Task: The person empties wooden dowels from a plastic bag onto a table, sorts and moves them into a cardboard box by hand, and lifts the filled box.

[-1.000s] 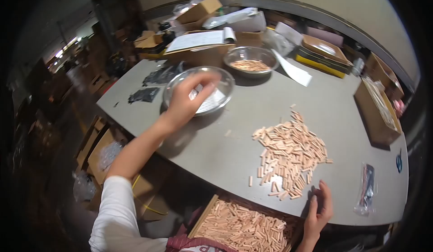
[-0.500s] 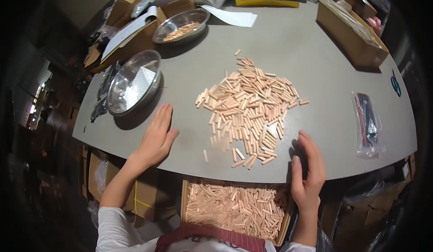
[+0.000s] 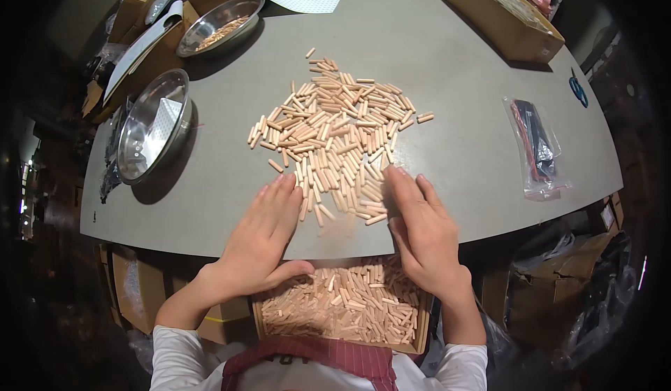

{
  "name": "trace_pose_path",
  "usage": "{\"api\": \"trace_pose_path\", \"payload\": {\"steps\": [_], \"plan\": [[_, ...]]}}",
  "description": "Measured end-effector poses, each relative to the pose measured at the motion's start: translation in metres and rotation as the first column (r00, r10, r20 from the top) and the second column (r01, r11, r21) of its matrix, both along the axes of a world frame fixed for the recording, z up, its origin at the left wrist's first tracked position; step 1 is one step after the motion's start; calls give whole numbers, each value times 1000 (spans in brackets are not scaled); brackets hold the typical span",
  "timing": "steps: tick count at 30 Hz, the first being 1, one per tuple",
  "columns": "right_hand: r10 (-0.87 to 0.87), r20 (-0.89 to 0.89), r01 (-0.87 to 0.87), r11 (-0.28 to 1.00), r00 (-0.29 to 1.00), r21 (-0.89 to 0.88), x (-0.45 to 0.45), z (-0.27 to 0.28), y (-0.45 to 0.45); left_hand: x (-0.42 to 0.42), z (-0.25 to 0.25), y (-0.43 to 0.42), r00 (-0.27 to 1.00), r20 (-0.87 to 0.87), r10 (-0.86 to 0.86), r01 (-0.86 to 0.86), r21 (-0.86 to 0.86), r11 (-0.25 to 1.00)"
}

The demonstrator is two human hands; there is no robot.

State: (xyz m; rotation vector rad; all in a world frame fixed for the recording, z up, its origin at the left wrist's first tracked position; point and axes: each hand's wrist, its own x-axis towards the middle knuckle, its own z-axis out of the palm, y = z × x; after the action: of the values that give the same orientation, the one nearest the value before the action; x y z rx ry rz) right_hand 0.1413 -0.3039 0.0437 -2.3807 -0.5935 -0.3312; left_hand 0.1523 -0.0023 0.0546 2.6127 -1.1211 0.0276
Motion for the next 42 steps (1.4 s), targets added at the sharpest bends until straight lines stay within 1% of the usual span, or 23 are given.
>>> {"api": "trace_pose_path", "payload": {"steps": [1, 3, 6, 8, 9, 10, 11, 12, 13, 14, 15, 17, 19, 21, 24, 29, 32, 33, 35, 37, 39, 40, 42], "plan": [[-3, -5, 3, 1000, 1000, -8, 0, 1, -2, -1, 0, -3, 1000, -2, -9, 9, 12, 1000], [79, -46, -77, 996, 996, 37, -1, 1, -4, -3, 1, -6, 1000, -8, -19, 19, 19, 1000], [99, -76, -93, 993, 992, 74, -3, 0, -8, -2, 5, -4, 997, -70, -32, 32, 4, 999], [114, -89, -105, 990, 989, 97, -6, -3, -9, 2, 11, 3, 973, -206, -107, 66, -194, 979], [106, -134, -70, 966, 985, 248, -8, -7, -10, 0, 8, 11, 973, -207, -104, 64, -191, 979], [104, -180, -27, 920, 978, 390, -9, -10, -10, -3, 2, 21, 962, -271, -31, -56, -305, 951], [106, -181, -27, 919, 978, 393, -8, -10, -11, -4, -2, 27, 939, -341, 33, -179, -405, 897], [90, -146, -30, 927, 985, 374, -7, -10, -11, -3, 3, 28, 945, -309, 105, -225, -384, 896], [76, -110, -32, 934, 991, 357, -6, -9, -11, -3, 4, 31, 944, -311, 108, -227, -379, 897], [49, -71, -28, 960, 996, 279, -6, -7, -10, -4, 4, 35, 955, -264, 133, -219, -329, 919], [51, -72, -29, 959, 996, 283, -6, -6, -9, -4, 4, 37, 964, -216, 154, -212, -277, 937], [32, 40, -35, 997, 999, 63, -6, -4, -6, -5, 4, 33, 971, -175, 164, -202, -223, 954], [22, 58, -25, 998, 998, 53, -6, -3, -1, -6, 7, 26, 988, -61, 143, -149, -104, 983], [10, 76, -13, 999, 997, 42, -5, -3, 3, -5, 3, 21, 987, -65, 150, -156, -102, 982], [63, 112, -44, 985, 992, -166, -5, 1, 6, -3, 3, 11, 989, -58, 138, -142, -70, 987], [109, 144, -84, 981, 984, -173, -12, -1, 4, -3, 5, 0, 998, -32, 53, -54, -18, 998], [261, 80, -266, 962, 962, 67, -14, 3, 3, -3, 5, 0, 998, -35, 59, -60, -16, 998], [261, 79, -267, 961, 962, 67, -13, 3, 2, -3, 5, 0, 998, -36, 60, -60, -16, 998], [244, 8, -236, 928, 970, 289, -10, 2, 1, -2, 5, 0, 998, -29, 50, -50, -16, 999], [114, -4, -108, 953, 994, 284, 1, 4, 8, -1, 5, -1, 999, -24, 45, -45, -16, 999], [67, 38, -74, 977, 997, 201, 18, 5, 17, -1, 6, -1, 999, -15, 42, -42, -16, 999], [68, 42, -75, 977, 997, 201, 21, 7, 21, 0, 7, -1, 999, -23, 42, -42, -20, 999], [42, 35, -45, 996, 998, 77, 25, 8, 28, 0, 7, -1, 998, -31, 47, -48, -23, 999]]}}
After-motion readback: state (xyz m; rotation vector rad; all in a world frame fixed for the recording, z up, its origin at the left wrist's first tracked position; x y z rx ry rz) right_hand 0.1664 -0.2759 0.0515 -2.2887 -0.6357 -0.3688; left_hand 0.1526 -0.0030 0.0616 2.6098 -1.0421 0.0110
